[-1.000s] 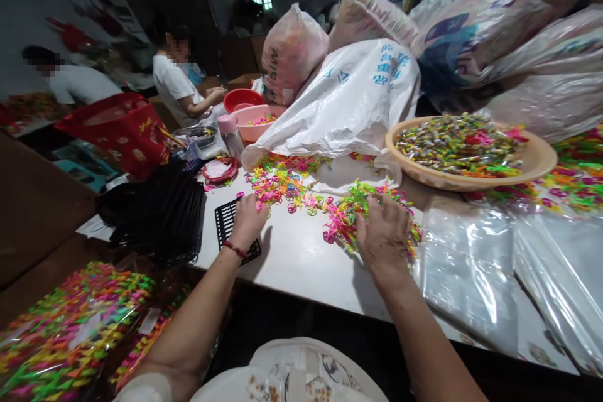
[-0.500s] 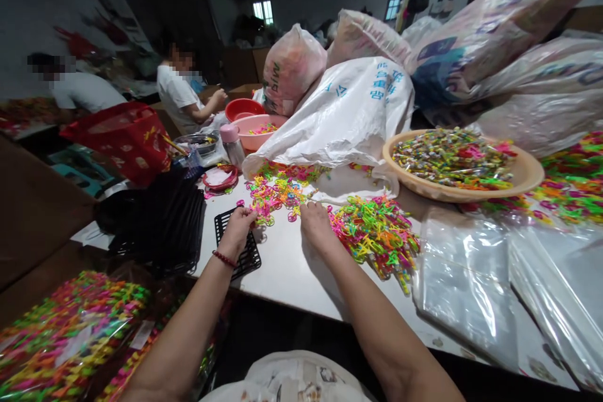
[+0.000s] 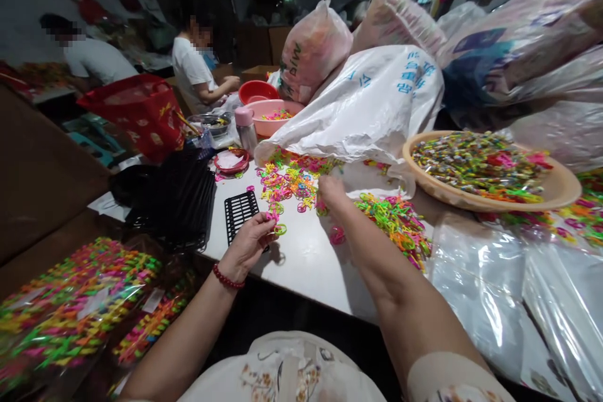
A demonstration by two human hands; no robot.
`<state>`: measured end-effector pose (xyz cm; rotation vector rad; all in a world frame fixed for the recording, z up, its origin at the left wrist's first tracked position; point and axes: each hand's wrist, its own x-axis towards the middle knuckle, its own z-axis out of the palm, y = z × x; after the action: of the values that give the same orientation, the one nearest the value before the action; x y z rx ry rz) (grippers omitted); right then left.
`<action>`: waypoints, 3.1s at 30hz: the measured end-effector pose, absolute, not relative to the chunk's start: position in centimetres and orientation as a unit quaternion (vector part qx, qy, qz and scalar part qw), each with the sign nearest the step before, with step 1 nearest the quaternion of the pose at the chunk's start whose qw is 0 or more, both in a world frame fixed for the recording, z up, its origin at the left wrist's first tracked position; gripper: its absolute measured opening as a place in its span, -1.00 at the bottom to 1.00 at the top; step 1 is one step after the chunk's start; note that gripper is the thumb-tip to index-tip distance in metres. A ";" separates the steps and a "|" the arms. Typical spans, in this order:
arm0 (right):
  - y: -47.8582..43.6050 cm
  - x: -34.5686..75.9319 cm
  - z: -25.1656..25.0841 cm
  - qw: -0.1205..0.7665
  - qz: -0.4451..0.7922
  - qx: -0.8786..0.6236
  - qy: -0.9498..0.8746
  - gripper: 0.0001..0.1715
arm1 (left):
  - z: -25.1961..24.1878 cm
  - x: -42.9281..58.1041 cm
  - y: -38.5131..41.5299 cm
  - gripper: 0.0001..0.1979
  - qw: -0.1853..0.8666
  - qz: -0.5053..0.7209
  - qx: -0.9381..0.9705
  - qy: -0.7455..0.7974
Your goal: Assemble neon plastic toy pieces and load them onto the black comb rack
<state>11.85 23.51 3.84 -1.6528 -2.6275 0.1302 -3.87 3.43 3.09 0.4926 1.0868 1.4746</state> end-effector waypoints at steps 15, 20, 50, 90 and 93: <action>4.8 16.2 1.2 0.367 0.455 -0.415 -0.698 -0.66 | 2.1 -0.8 2.8 -0.76 0.598 0.627 0.239 0.438; 4.1 16.6 0.8 0.376 0.411 -0.394 -0.731 -0.74 | 1.8 1.0 2.9 -0.58 0.564 0.634 0.253 0.464; 3.4 17.8 1.0 0.409 0.411 -0.403 -0.708 -0.76 | 0.9 2.6 3.0 -0.81 0.445 0.513 0.425 0.599; 4.8 19.2 0.5 0.286 0.050 -0.394 -0.872 -0.88 | -0.3 1.7 14.6 -0.72 0.229 0.404 0.520 0.717; 5.7 18.7 1.0 0.250 0.047 -0.389 -0.886 -0.90 | -0.9 1.1 14.8 -0.73 0.264 0.434 0.482 0.714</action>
<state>18.65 5.67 0.96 -1.0580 -2.4116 0.1293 1.12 14.77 -0.89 1.3018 1.9287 1.1741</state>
